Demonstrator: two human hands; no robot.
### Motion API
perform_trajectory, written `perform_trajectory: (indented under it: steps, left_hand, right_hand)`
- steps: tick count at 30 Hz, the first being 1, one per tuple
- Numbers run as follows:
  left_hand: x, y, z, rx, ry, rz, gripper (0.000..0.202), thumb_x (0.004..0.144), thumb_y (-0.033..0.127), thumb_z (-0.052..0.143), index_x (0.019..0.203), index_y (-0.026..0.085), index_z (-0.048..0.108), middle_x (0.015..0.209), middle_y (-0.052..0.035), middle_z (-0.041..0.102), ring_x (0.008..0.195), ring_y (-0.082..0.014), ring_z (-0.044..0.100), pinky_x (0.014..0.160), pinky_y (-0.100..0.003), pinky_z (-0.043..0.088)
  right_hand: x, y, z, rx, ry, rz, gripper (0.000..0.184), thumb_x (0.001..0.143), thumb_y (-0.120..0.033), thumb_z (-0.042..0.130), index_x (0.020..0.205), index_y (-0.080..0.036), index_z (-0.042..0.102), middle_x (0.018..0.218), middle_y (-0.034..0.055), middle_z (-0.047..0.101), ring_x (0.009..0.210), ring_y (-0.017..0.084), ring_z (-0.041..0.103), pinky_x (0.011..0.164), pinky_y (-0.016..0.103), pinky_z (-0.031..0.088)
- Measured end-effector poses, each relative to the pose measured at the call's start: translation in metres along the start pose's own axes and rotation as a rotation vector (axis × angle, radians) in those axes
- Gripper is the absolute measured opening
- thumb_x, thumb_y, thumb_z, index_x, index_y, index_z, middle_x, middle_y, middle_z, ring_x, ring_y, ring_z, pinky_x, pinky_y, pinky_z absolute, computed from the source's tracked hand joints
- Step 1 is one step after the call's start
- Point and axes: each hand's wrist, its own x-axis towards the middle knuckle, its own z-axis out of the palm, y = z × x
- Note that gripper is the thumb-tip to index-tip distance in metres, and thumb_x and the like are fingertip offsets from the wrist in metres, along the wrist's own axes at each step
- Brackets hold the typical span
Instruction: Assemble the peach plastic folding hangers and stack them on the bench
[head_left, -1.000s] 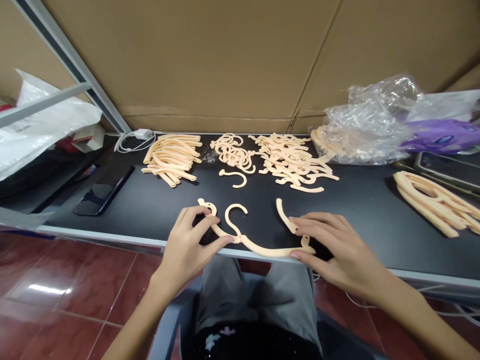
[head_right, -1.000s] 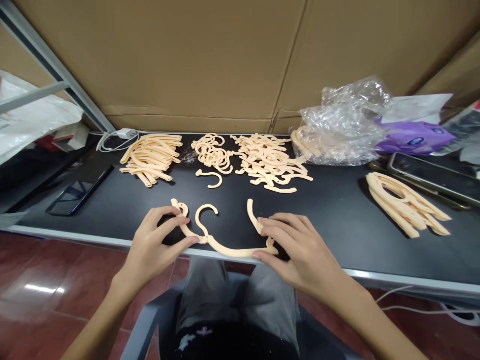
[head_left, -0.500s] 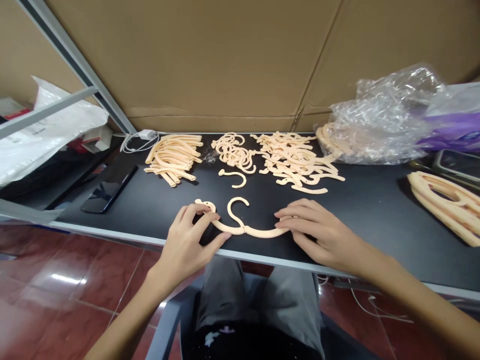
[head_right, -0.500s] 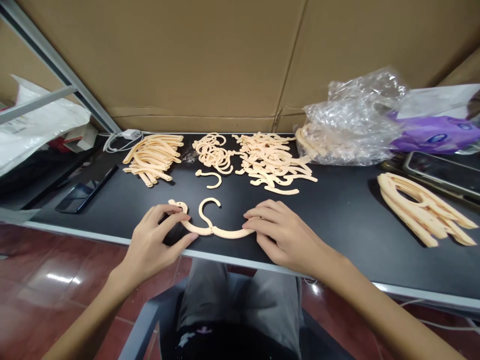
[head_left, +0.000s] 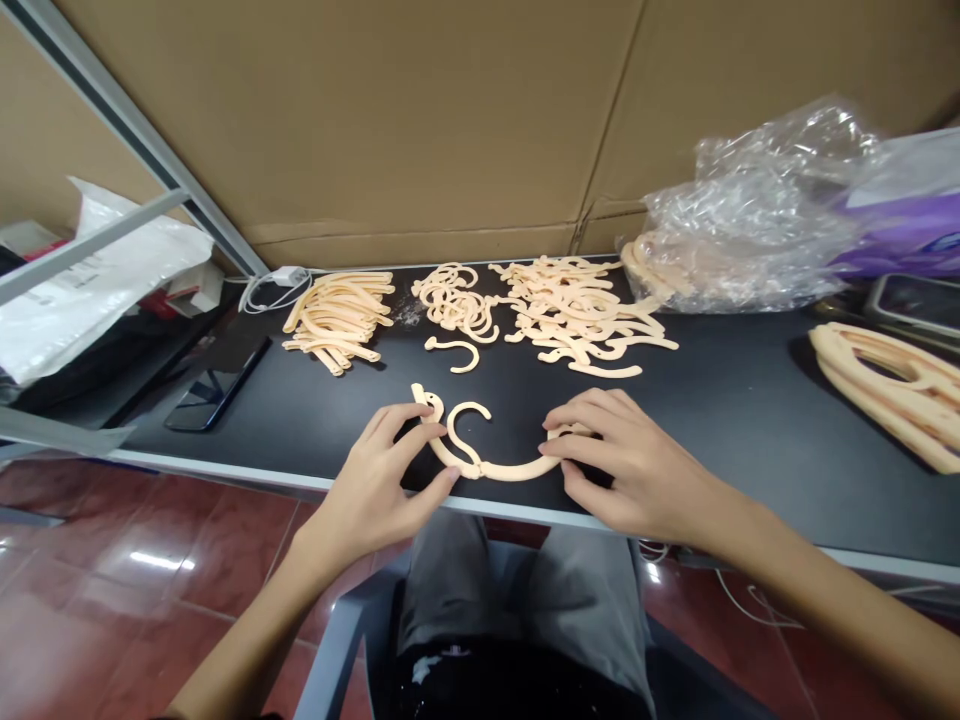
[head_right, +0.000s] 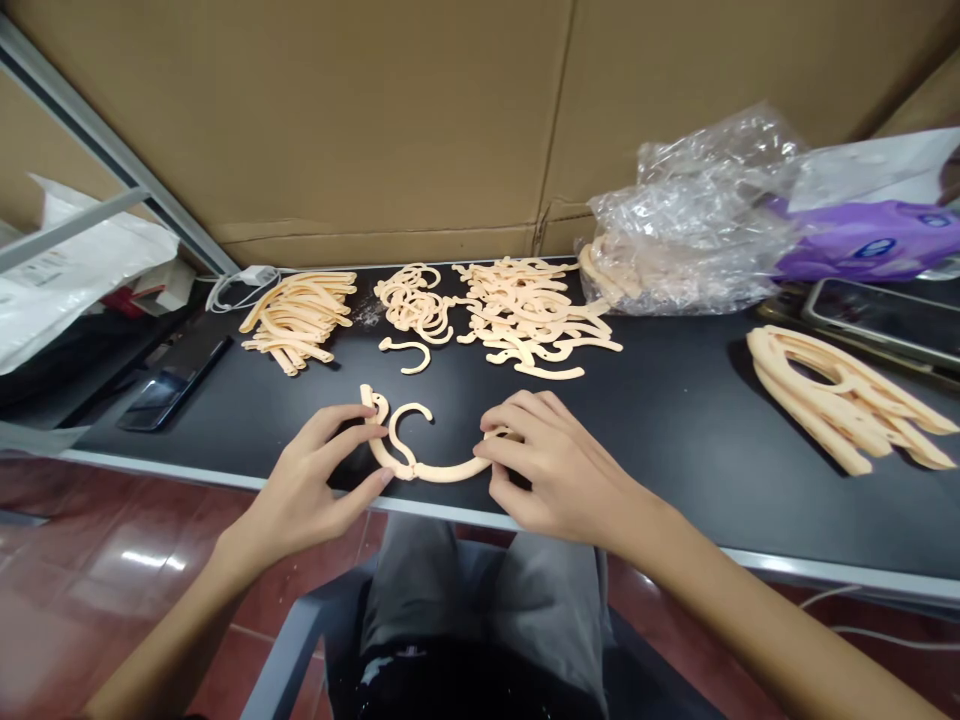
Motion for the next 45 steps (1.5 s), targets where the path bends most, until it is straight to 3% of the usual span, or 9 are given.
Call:
perform_trajectory:
  steps: [10, 17, 23, 27, 30, 34, 39, 42, 45]
  left_hand:
    - [0.003, 0.001, 0.003, -0.042, -0.047, 0.003, 0.04, 0.089, 0.038, 0.07, 0.12, 0.016, 0.06, 0.131, -0.0159, 0.057, 0.125, -0.0298, 0.056, 0.107, -0.05, 0.05]
    - [0.027, 0.002, 0.012, -0.166, -0.125, 0.131, 0.053, 0.08, 0.044, 0.079, 0.119, 0.015, 0.059, 0.133, -0.0171, 0.056, 0.126, -0.0289, 0.056, 0.108, -0.046, 0.05]
    - [0.07, -0.007, 0.002, -0.326, -0.413, 0.302, 0.052, 0.078, 0.037, 0.077, 0.121, 0.018, 0.055, 0.137, -0.0146, 0.056, 0.128, -0.0286, 0.056, 0.108, -0.044, 0.048]
    - [0.097, -0.013, 0.001, -0.437, -0.578, 0.368, 0.064, 0.073, 0.037, 0.081, 0.127, 0.022, 0.05, 0.137, -0.0107, 0.058, 0.123, -0.0281, 0.059, 0.105, -0.043, 0.048]
    - [0.107, -0.015, 0.01, -0.469, -0.582, 0.335, 0.074, 0.065, 0.046, 0.087, 0.124, 0.024, 0.05, 0.131, -0.0086, 0.061, 0.116, -0.0284, 0.061, 0.098, -0.041, 0.049]
    - [0.111, -0.012, 0.023, -0.521, -0.554, 0.352, 0.06, 0.067, 0.047, 0.084, 0.109, 0.022, 0.048, 0.123, -0.0087, 0.061, 0.107, -0.0263, 0.061, 0.088, -0.038, 0.05]
    - [0.108, -0.013, 0.023, -0.545, -0.604, 0.406, 0.038, 0.074, 0.018, 0.064, 0.105, 0.023, 0.043, 0.116, -0.006, 0.06, 0.094, -0.0202, 0.061, 0.081, -0.033, 0.052]
    - [0.105, -0.016, 0.021, -0.557, -0.582, 0.466, 0.038, 0.07, 0.01, 0.056, 0.104, 0.023, 0.043, 0.116, -0.0063, 0.061, 0.1, -0.022, 0.061, 0.088, -0.037, 0.053]
    - [0.102, -0.018, 0.022, -0.572, -0.538, 0.503, 0.038, 0.073, 0.01, 0.056, 0.106, 0.023, 0.043, 0.133, -0.0113, 0.053, 0.116, -0.0244, 0.058, 0.096, -0.038, 0.053]
  right_hand:
    - [0.0, -0.001, 0.001, -0.019, 0.018, -0.008, 0.022, 0.081, -0.002, 0.056, 0.093, -0.017, 0.068, 0.101, 0.0087, 0.07, 0.095, 0.023, 0.061, 0.083, 0.044, 0.045]
    - [0.001, 0.001, 0.004, -0.065, 0.069, 0.032, 0.02, 0.086, -0.005, 0.054, 0.099, -0.015, 0.065, 0.103, 0.0106, 0.072, 0.101, 0.025, 0.063, 0.087, 0.045, 0.05]
    - [0.004, 0.001, 0.004, -0.025, 0.107, 0.109, 0.032, 0.081, -0.003, 0.053, 0.109, -0.016, 0.06, 0.101, 0.0102, 0.07, 0.095, 0.024, 0.064, 0.084, 0.042, 0.055]
    - [0.004, 0.002, 0.004, 0.019, 0.117, 0.117, 0.04, 0.077, 0.001, 0.052, 0.111, -0.017, 0.06, 0.101, 0.0094, 0.069, 0.094, 0.023, 0.063, 0.082, 0.041, 0.056]
    - [0.004, 0.003, 0.005, 0.05, 0.115, 0.138, 0.046, 0.074, 0.001, 0.052, 0.116, -0.016, 0.059, 0.104, 0.011, 0.067, 0.097, 0.023, 0.062, 0.082, 0.039, 0.057]
    - [0.004, 0.001, 0.004, 0.062, 0.093, 0.161, 0.056, 0.071, -0.001, 0.054, 0.125, -0.018, 0.055, 0.115, 0.0135, 0.063, 0.106, 0.025, 0.06, 0.087, 0.042, 0.056]
    - [0.006, -0.003, -0.001, -0.078, 0.017, 0.172, 0.056, 0.073, -0.015, 0.064, 0.128, -0.019, 0.057, 0.137, 0.0167, 0.056, 0.132, 0.035, 0.047, 0.107, 0.058, 0.041]
    - [0.008, -0.004, -0.002, -0.079, -0.1, 0.186, 0.044, 0.083, -0.026, 0.065, 0.126, -0.022, 0.061, 0.142, 0.0162, 0.055, 0.131, 0.032, 0.05, 0.106, 0.055, 0.041]
    - [0.008, -0.004, -0.001, -0.103, -0.103, 0.18, 0.038, 0.09, -0.031, 0.064, 0.127, -0.022, 0.062, 0.143, 0.0178, 0.055, 0.128, 0.03, 0.054, 0.101, 0.051, 0.044]
